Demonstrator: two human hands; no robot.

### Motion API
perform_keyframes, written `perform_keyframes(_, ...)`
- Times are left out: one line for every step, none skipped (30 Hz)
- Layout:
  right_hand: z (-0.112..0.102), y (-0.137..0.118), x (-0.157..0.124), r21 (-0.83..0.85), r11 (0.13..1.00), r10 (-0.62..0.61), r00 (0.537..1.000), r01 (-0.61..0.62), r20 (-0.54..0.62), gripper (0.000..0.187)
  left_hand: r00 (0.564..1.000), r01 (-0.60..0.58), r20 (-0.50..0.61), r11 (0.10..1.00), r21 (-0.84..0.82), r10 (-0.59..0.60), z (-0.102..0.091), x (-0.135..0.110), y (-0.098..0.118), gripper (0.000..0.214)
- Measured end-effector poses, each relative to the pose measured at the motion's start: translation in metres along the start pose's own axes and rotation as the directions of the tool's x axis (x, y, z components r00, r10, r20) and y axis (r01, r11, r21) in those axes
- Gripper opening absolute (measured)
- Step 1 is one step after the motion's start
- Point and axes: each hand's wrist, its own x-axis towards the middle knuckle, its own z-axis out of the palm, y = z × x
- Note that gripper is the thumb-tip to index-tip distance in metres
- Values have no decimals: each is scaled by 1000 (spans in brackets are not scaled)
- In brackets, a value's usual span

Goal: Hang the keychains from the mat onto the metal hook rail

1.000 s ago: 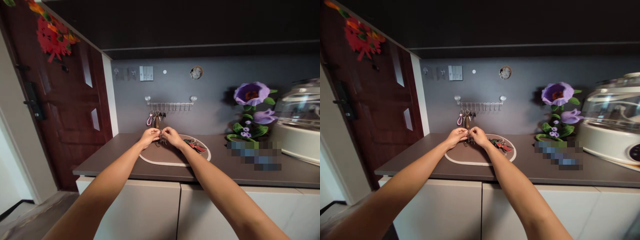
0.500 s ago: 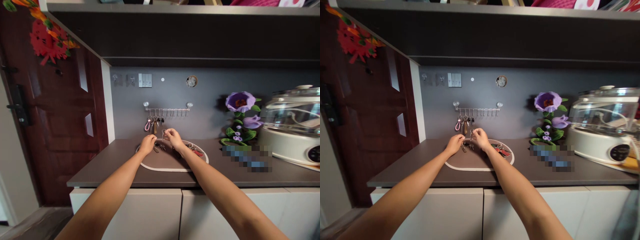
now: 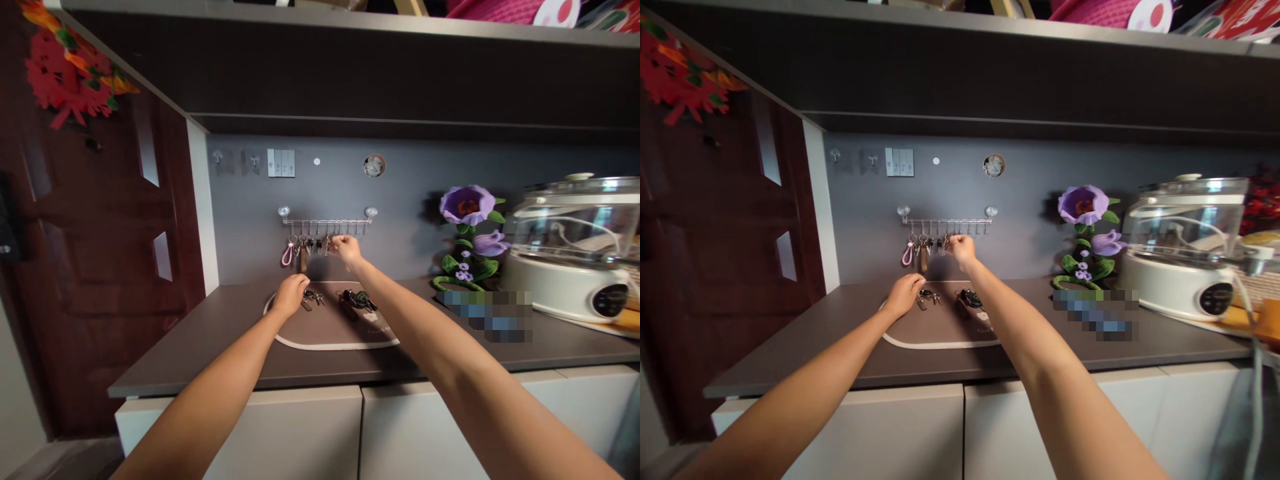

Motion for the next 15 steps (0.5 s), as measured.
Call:
perform_keyframes(1,-1,4,5,1000,7,1000,-7,-12,11,1000,-1,2,1000,4,1,0,0,0,22)
perform_keyframes(1,-1,8,10,1000,11,1000,-11,-20,12,1000,-3,4,1000,10,3,0,1,0,22)
perform_keyframes(2,-2,12,13,1000,17,1000,-16,-26,12,1000,-3,8,1000,16,3,0,1,0,22)
perform_keyframes(3,-2,16,14,1000,24,999,-24,-32,13,1000,-4,12,1000,22,4,0,2,-1,22)
perform_keyframes(4,-2,19,13,999,34,999,-34,-39,13,1000,-6,16,1000,28,5,-1,2,-1,22)
perform_keyframes(5,-3,22,12,999,44,998,-44,-49,14,1000,-8,20,999,33,7,-1,3,-1,22)
perform_keyframes(6,-2,25,14,999,53,997,-52,-61,14,1000,-9,23,999,38,8,-1,3,-2,22)
perform_keyframes(7,-2,27,17,998,60,996,-59,-71,14,1000,-10,25,999,44,9,0,4,-2,22)
perform_keyframes(8,-2,29,23,998,64,995,-63,-81,14,1000,-10,26,999,50,8,0,5,-3,22)
perform_keyframes(9,-1,30,30,997,69,994,-66,-89,14,1000,-9,27,998,56,8,0,5,-3,22)
perform_keyframes(10,0,31,38,997,75,993,-72,-94,14,1000,-9,27,998,61,7,1,6,-4,22)
perform_keyframes(11,1,32,46,996,84,992,-79,-98,14,1000,-8,27,998,64,7,1,6,-5,22)
perform_keyframes(12,1,32,55,995,94,990,-89,-103,15,1000,-8,26,998,64,7,2,7,-5,22)
perform_keyframes(12,2,33,65,993,105,988,-98,-111,15,1000,-8,25,998,62,7,3,7,-6,22)
perform_keyframes(13,2,33,75,991,115,986,-107,-118,15,1000,-8,24,998,58,6,3,7,-7,22)
